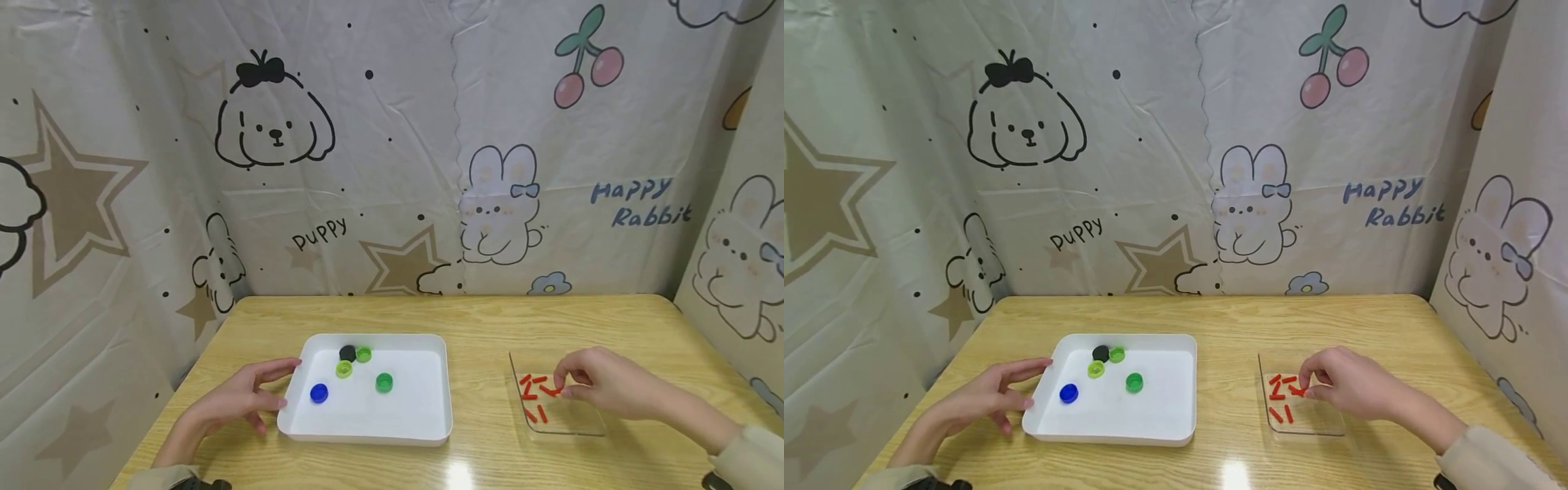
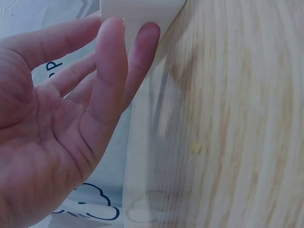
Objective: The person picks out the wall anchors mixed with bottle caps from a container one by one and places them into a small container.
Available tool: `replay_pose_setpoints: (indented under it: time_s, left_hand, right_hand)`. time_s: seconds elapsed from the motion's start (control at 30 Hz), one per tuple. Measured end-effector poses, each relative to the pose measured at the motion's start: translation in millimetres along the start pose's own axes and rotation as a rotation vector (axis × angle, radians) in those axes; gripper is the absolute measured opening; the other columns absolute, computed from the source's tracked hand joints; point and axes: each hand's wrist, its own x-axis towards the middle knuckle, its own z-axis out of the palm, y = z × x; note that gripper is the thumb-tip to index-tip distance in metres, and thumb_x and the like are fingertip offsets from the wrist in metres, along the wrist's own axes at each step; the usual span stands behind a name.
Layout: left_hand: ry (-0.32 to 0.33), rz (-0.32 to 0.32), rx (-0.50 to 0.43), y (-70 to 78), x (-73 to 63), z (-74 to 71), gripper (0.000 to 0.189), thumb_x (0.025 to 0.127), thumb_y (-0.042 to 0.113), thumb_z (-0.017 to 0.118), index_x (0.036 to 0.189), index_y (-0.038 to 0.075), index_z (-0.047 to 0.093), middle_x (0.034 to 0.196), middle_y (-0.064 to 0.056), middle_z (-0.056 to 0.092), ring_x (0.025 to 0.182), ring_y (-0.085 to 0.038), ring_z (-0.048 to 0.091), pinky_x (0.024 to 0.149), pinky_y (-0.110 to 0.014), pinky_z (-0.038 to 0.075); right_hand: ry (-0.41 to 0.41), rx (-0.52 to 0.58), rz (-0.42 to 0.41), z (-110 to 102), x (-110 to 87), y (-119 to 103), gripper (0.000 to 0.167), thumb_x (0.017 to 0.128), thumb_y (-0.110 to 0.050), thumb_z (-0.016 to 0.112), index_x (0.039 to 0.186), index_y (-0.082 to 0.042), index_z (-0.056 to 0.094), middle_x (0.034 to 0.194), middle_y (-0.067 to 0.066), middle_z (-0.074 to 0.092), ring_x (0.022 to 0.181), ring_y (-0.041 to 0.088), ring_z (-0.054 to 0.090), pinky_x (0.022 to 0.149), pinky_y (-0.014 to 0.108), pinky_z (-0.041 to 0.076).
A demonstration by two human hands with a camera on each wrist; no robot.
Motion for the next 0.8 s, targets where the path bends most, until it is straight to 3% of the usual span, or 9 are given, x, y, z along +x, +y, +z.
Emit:
replay_pose_setpoints:
  time_s: [0.3,0.67,0.8]
  left_hand:
    - [0.001,-0.006,0.023,-0.5,-1.1,-0.2,0.078,0.095,0.007,0.075,0.162,-0.002,0.035,0.166,-0.031,0.027,0.091,-0.035,0.072,0.058,-0.044,0.063]
    - [-0.007,0.014,0.036,-0.6,-2.7,-1.1,0.075,0.098,0.011,0.074,0.161,-0.004,0.036,0.166,-0.031,0.027,0.099,-0.033,0.071,0.059,-0.049,0.063]
    - [0.041,0.005,0.063,2.9,-2.2,-0.1,0.070,0.100,0.016,0.074,0.159,-0.002,0.040,0.164,-0.030,0.032,0.094,-0.035,0.072,0.060,-0.050,0.063]
  right_hand:
    - [0.100,-0.048,0.003,4,-3.6,-4,0.013,0.090,-0.015,0.084,0.100,-0.016,0.077,0.066,-0.015,0.036,0.061,0.000,0.032,0.055,0.024,0.029]
    - [0.284,-0.148,0.017,-3,-3.3,-27,0.014,0.090,-0.019,0.085,0.101,-0.022,0.077,0.071,-0.016,0.043,0.064,0.002,0.039,0.056,0.024,0.033]
    - [0.322,-0.184,0.026,-10,-2.7,-34,0.016,0.089,-0.019,0.085,0.103,-0.021,0.078,0.073,-0.014,0.044,0.065,0.003,0.038,0.056,0.025,0.032]
